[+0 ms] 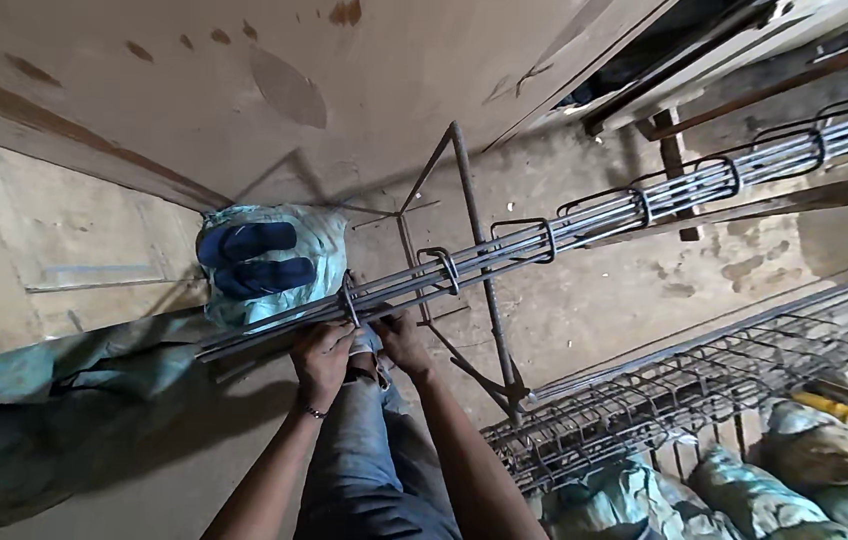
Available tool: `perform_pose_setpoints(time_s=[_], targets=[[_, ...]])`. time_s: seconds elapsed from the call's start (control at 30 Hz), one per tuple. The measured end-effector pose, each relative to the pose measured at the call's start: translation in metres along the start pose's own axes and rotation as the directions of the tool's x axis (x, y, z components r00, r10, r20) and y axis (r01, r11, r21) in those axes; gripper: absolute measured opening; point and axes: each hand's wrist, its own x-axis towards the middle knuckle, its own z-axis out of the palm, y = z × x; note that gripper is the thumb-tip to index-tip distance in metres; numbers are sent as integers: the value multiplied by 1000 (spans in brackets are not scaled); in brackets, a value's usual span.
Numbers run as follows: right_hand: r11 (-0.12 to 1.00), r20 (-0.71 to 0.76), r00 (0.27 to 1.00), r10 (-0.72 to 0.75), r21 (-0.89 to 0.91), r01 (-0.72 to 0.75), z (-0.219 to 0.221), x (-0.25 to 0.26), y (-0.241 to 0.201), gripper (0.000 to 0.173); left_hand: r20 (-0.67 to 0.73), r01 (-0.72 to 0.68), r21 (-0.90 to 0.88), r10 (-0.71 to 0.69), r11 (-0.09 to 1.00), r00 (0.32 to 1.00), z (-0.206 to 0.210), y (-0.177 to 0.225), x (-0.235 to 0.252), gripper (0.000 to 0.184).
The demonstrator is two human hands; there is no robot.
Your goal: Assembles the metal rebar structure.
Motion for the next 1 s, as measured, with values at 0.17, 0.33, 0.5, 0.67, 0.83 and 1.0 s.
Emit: perform_pose_setpoints(time_s=[0.17, 0.33, 0.5, 0.67, 0.83, 1.0], targets=[[972, -75, 988, 134, -185, -146, 7, -24, -22, 16, -11, -16, -13, 16, 1000, 1000, 2, 0, -1, 13], [845, -255, 828, 499, 356, -400, 34, -42, -60, 23, 2, -66, -4, 66, 998, 998, -1, -4, -3, 10], [893, -376, 819, 434, 299, -336, 43, -41, -73, 43, 16, -238, 25, 238, 971, 971, -4, -18, -7, 16], [969, -308, 931, 196, -85, -232, 33, -39, -84, 43, 110, -331, 134, 318, 934, 942, -9, -21, -11, 21], [890, -156, 985, -70, -456, -9, 34, -49, -78, 49, 166, -388, 270, 354, 881, 920, -10, -19, -16, 22], [955, -311, 935, -170, -287, 78, 46, -58, -50, 47, 151, -334, 119, 315, 935, 937, -18, -11, -13, 23]])
